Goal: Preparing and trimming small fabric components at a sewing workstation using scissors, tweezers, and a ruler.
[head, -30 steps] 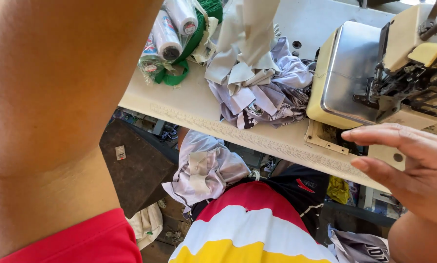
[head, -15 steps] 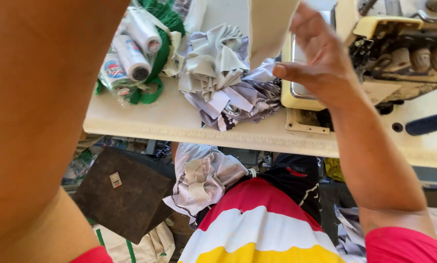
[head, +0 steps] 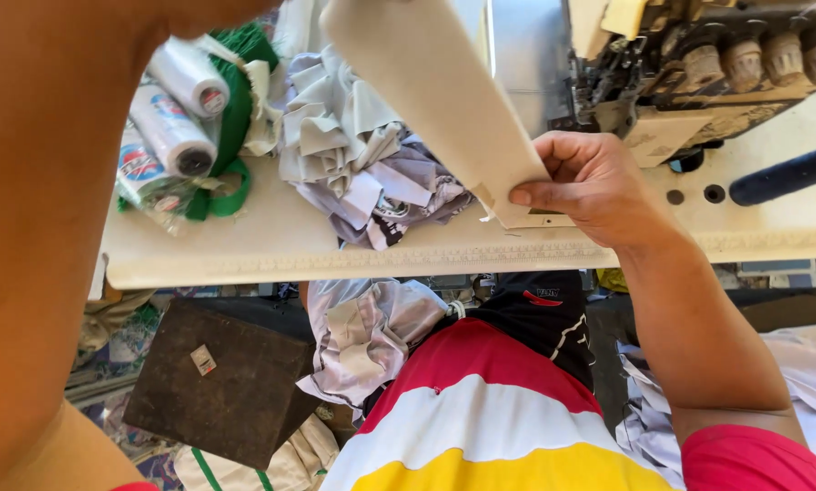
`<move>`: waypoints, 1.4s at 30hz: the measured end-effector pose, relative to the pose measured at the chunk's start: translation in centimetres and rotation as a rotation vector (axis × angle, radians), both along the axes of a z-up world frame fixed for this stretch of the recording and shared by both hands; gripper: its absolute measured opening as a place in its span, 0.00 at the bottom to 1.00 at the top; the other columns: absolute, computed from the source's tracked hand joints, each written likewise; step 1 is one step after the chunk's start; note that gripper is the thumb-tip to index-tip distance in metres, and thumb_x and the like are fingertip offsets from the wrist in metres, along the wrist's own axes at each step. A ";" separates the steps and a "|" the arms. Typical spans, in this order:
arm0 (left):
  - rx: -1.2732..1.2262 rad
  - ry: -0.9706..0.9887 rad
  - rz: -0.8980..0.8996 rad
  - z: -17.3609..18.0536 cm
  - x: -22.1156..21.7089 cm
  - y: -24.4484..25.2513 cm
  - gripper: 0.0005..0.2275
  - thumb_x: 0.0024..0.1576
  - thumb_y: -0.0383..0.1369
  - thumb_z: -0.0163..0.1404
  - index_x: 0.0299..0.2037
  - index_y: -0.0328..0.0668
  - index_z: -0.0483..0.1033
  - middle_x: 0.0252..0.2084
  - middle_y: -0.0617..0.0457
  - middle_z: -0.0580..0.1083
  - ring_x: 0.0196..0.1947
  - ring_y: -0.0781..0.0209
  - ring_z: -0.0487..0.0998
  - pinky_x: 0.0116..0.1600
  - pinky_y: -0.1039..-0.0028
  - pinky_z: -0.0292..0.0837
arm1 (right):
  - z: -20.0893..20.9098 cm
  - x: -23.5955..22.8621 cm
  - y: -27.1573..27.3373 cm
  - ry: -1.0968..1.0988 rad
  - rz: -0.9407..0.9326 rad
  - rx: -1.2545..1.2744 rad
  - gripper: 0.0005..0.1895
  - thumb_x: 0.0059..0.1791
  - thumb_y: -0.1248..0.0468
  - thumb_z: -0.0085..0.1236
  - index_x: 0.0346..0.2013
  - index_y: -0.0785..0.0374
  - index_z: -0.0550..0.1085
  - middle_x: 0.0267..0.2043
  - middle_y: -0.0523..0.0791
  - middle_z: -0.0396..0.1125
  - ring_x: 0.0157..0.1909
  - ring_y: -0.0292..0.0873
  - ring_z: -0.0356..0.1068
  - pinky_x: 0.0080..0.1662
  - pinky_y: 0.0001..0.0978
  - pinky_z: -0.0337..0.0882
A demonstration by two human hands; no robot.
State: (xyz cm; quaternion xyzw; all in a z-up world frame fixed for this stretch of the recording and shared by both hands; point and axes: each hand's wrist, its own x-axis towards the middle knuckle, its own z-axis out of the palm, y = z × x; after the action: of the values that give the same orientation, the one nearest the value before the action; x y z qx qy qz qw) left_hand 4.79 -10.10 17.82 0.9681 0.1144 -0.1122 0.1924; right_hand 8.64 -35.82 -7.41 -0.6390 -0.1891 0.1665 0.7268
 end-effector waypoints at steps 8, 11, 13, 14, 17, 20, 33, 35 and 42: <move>-0.192 -0.005 -0.152 -8.4 4.3 3.5 0.08 0.57 0.35 0.63 0.45 0.53 0.80 0.36 0.60 0.78 0.36 0.66 0.75 0.43 0.72 0.69 | 1.1 0.6 -3.1 0.185 -0.188 -0.318 0.20 0.39 0.68 0.73 0.44 0.61 0.76 0.35 0.43 0.74 0.36 0.34 0.73 0.38 0.23 0.76; -0.329 -0.084 -0.394 -12.2 5.4 3.4 0.26 0.47 0.32 0.70 0.56 0.44 0.73 0.48 0.53 0.74 0.47 0.62 0.74 0.52 0.70 0.69 | 3.1 0.1 -2.7 0.130 -0.084 -0.444 0.21 0.43 0.72 0.68 0.49 0.61 0.73 0.38 0.46 0.76 0.38 0.34 0.74 0.40 0.23 0.74; -0.254 -0.090 -0.510 -14.9 5.1 1.8 0.39 0.41 0.37 0.72 0.66 0.44 0.69 0.64 0.49 0.73 0.64 0.53 0.71 0.66 0.59 0.61 | 4.7 -0.3 -1.2 0.100 0.044 -0.533 0.21 0.46 0.75 0.64 0.51 0.60 0.70 0.42 0.49 0.79 0.39 0.34 0.74 0.39 0.23 0.73; -0.458 0.010 -0.644 -16.6 5.1 0.5 0.45 0.40 0.42 0.70 0.70 0.45 0.61 0.67 0.52 0.71 0.69 0.52 0.65 0.70 0.56 0.53 | 5.6 -0.4 -0.6 -0.095 0.138 -0.687 0.21 0.45 0.70 0.65 0.50 0.55 0.72 0.43 0.47 0.80 0.45 0.35 0.77 0.45 0.26 0.73; -0.891 0.174 -0.791 -20.8 4.7 -2.2 0.34 0.45 0.43 0.68 0.60 0.45 0.65 0.51 0.59 0.70 0.53 0.62 0.64 0.55 0.68 0.52 | 7.8 -0.6 0.2 -0.345 0.245 -0.922 0.19 0.43 0.62 0.66 0.48 0.49 0.72 0.43 0.44 0.81 0.41 0.38 0.78 0.45 0.31 0.71; -1.060 0.222 -0.741 -22.7 3.9 -3.4 0.13 0.52 0.40 0.65 0.36 0.44 0.76 0.26 0.65 0.66 0.27 0.73 0.63 0.31 0.81 0.53 | 8.7 -1.1 -0.7 -0.365 0.155 -1.045 0.20 0.42 0.58 0.68 0.47 0.48 0.73 0.42 0.42 0.80 0.24 0.39 0.73 0.38 0.32 0.70; -0.894 -0.087 -0.624 -22.9 2.8 -6.3 0.12 0.58 0.38 0.60 0.24 0.46 0.74 0.23 0.61 0.63 0.26 0.70 0.60 0.31 0.74 0.53 | 4.9 -2.2 -3.8 -0.150 -0.092 -0.393 0.30 0.44 0.79 0.65 0.56 0.64 0.64 0.46 0.47 0.70 0.44 0.36 0.74 0.49 0.22 0.74; -0.924 -0.072 -0.602 -23.0 2.8 -6.4 0.12 0.57 0.38 0.61 0.25 0.46 0.76 0.24 0.61 0.65 0.27 0.69 0.62 0.32 0.75 0.55 | 4.6 -1.8 -4.1 -0.083 -0.107 -0.403 0.30 0.43 0.78 0.66 0.56 0.63 0.66 0.44 0.46 0.70 0.41 0.34 0.72 0.44 0.22 0.73; -0.841 0.055 -0.618 -23.6 2.3 -6.5 0.20 0.60 0.50 0.51 0.23 0.46 0.70 0.23 0.63 0.57 0.22 0.70 0.57 0.26 0.73 0.49 | 4.3 -1.1 -4.3 0.050 -0.119 -0.299 0.26 0.46 0.77 0.64 0.56 0.64 0.68 0.35 0.47 0.72 0.35 0.35 0.71 0.38 0.22 0.73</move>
State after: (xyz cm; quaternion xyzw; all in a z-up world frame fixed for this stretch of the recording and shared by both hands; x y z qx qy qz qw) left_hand 7.07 -16.61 -5.74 0.7924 -0.2267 -0.2253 0.5196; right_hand 7.56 -40.12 -3.15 -0.7457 -0.1057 0.1651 0.6367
